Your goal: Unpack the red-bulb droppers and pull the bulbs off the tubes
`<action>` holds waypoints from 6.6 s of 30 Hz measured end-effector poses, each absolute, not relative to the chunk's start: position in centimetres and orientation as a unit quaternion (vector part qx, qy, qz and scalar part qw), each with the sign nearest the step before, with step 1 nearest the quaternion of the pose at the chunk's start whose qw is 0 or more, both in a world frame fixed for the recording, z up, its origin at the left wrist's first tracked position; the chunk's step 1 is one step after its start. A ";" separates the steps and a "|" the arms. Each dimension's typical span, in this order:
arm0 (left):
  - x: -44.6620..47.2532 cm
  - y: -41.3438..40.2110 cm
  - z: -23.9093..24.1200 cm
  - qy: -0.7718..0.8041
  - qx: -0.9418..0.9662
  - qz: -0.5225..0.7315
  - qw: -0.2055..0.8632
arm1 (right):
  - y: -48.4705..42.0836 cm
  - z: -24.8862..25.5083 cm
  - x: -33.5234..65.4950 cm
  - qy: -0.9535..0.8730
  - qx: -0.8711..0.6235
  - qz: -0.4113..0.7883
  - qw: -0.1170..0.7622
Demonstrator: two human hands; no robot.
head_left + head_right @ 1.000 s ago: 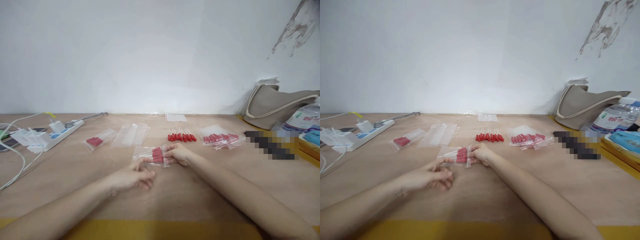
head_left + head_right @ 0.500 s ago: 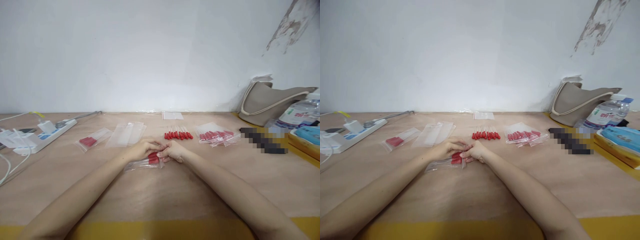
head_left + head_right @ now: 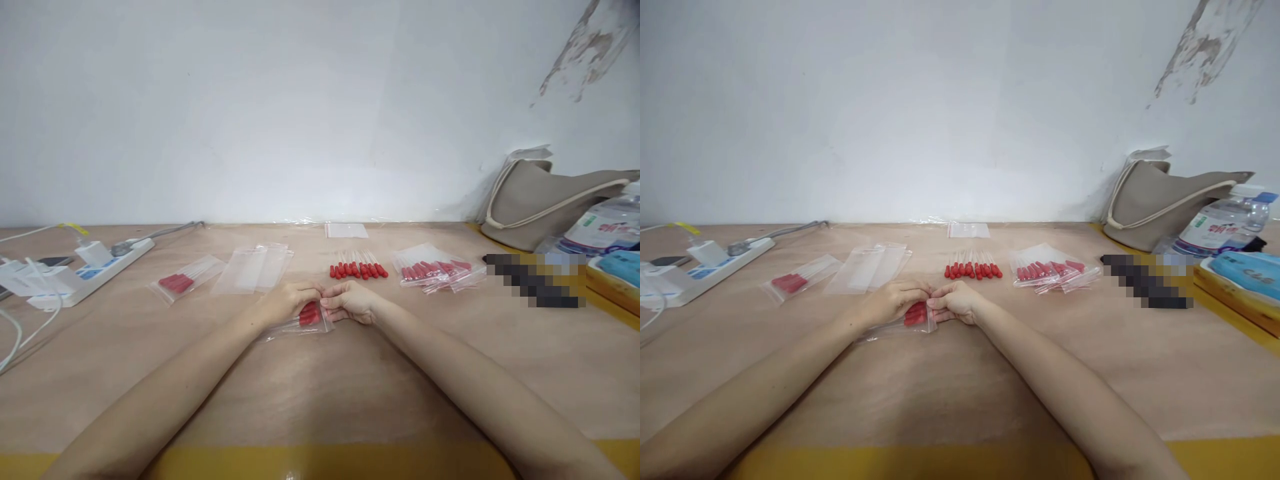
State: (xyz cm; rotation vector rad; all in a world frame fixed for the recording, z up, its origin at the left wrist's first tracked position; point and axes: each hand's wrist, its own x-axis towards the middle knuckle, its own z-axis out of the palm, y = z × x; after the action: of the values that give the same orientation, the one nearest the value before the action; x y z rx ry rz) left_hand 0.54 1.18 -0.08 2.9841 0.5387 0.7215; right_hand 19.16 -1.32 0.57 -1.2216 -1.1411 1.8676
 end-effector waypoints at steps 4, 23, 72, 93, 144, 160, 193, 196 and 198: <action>0.6 1.0 0.4 0.170 0.960 0.216 -0.049 | -1.2 0.4 18.9 -0.435 -0.477 0.695 0.317; -0.5 0.7 1.6 0.227 0.957 0.174 -0.035 | -1.5 -1.0 17.6 -0.481 -0.531 0.591 0.371; -3.3 -3.6 -1.0 0.376 0.855 0.248 0.257 | -2.2 0.3 17.5 -0.568 -0.505 0.579 0.296; -3.4 -3.6 -1.2 0.377 0.857 0.238 0.258 | -1.6 -1.9 16.8 -0.645 -0.465 0.488 0.360; -3.8 -3.4 -0.5 0.427 0.850 0.219 0.217 | 3.0 0.4 18.0 -0.856 -0.474 -0.151 0.138; -3.7 -3.6 -0.1 0.422 0.861 0.206 0.196 | 1.9 1.0 18.6 -0.847 -0.479 -0.156 0.169; -4.2 -3.1 0.3 0.346 0.911 0.140 0.177 | -2.6 -0.4 18.3 -0.831 -0.344 0.319 0.299; -4.3 -3.0 0.2 0.346 0.913 0.133 0.172 | -2.6 -1.1 17.9 -0.803 -0.354 0.369 0.307; -4.3 -3.1 0.1 0.348 0.913 0.132 0.168 | -2.5 -1.4 17.7 -0.780 -0.364 0.393 0.325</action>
State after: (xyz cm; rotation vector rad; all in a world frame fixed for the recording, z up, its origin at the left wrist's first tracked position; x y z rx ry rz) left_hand -4.30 -3.06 0.10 2.5962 0.9889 0.3745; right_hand 17.68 -2.54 -1.36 -0.9555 -2.0442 1.0293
